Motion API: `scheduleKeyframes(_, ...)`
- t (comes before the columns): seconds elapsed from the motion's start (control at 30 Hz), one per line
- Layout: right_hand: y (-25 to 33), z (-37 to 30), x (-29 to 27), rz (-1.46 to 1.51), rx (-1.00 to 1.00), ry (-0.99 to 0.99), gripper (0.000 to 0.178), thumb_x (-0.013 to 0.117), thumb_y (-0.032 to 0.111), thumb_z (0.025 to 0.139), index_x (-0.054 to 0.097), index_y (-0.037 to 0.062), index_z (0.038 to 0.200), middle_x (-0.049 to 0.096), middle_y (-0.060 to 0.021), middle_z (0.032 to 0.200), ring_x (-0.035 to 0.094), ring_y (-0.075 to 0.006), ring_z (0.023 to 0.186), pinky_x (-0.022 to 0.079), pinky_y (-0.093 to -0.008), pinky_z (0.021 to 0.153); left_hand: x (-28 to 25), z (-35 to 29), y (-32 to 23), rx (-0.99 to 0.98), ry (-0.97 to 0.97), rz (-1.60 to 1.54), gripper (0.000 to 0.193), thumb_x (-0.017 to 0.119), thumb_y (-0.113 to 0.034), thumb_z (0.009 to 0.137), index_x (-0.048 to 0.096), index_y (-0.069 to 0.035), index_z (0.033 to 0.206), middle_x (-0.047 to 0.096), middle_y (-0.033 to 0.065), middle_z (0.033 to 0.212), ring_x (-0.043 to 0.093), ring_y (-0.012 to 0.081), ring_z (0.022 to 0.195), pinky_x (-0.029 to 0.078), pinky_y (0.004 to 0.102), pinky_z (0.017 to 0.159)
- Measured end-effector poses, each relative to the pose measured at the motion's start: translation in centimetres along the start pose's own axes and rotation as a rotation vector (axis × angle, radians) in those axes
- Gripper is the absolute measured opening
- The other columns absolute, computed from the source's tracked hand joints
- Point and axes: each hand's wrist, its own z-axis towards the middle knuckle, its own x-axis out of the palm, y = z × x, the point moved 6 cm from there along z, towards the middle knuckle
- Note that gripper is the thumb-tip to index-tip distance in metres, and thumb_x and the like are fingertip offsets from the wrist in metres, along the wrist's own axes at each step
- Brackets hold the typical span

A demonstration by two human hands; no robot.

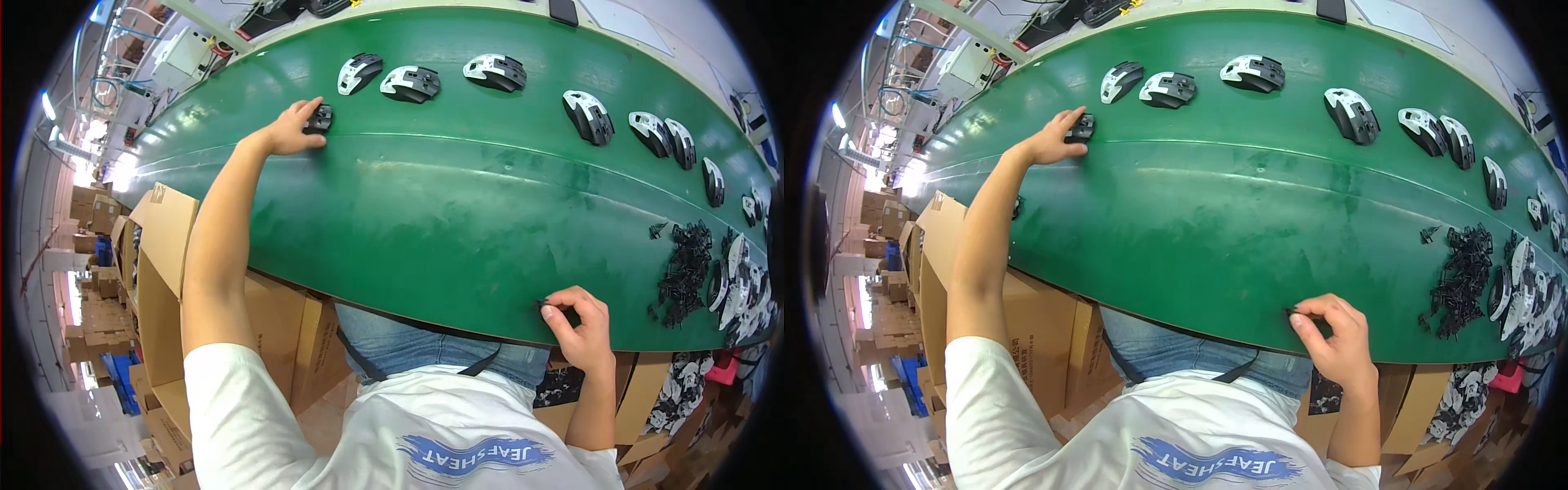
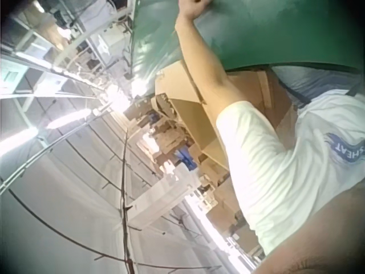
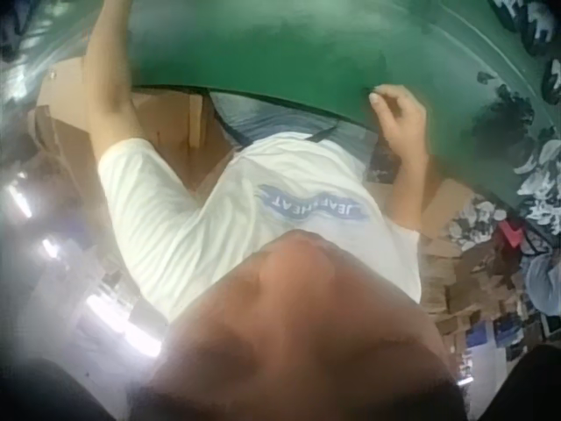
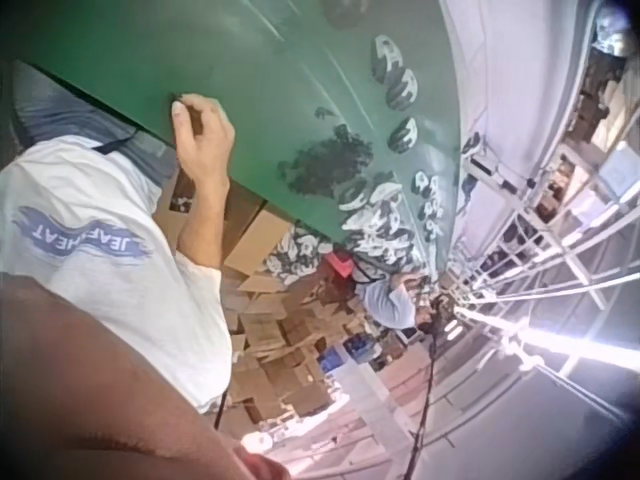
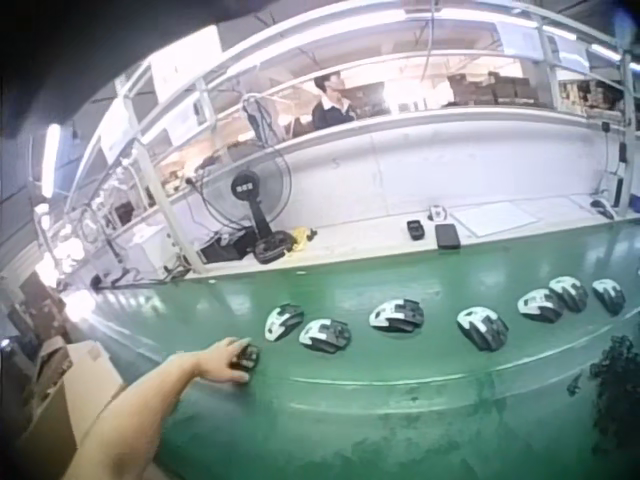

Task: The person assembles computer mouse parts by picking mouse shells and small plastic components from the conveyor belt, inserting and pressing the components into the inside of each mouse shell by hand, and placing the assembled housings onto the conveyor belt.

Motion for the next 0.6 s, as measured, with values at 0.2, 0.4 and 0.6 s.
scheduleKeyframes(0.2, 2.4, 3.0, 3.7, 0.041, -0.174, 0.145, 0.012, 0.082, 0.010, 0.091, 0.076, 0.0029, 0.099, 0.077, -0.0104, 0.092, 0.073, -0.0261, 0.082, 0.056, -0.0368, 0.074, 1.1, 0.8, 0.5, -0.381, -0.383, -0.783, 0.064, 0.076, -0.044, 0.099, 0.058, -0.004, 0.146, 0.056, 0.0182, 0.145, 0.055, 0.0266, 0.133, 0.044, 0.0410, 0.113)
scheduleKeyframes(0.4, 3.4, 3.2, 6.7, 0.102, -0.197, 0.263, 0.011, 0.081, 0.013, 0.094, 0.076, 0.0045, 0.099, 0.076, -0.0098, 0.090, 0.073, -0.0246, 0.080, 0.056, -0.0368, 0.073, 2.3, 0.5, -3.4, -0.410, -1.325, -0.746, 0.047, 0.081, -0.026, 0.090, 0.067, -0.005, 0.130, 0.068, 0.0122, 0.117, 0.065, 0.0242, 0.107, 0.051, 0.0365, 0.100)
scheduleKeyframes(0.6, 2.1, 2.1, 6.6, 0.191, -0.155, 0.268, 0.011, 0.081, 0.011, 0.095, 0.076, 0.0026, 0.101, 0.076, -0.0097, 0.091, 0.074, -0.0214, 0.081, 0.058, -0.0337, 0.073, 3.6, 1.1, -6.4, -0.382, -0.643, -0.597, 0.074, 0.076, -0.025, 0.089, 0.055, -0.008, 0.158, 0.068, 0.0183, 0.138, 0.066, 0.0254, 0.115, 0.051, 0.0373, 0.103)
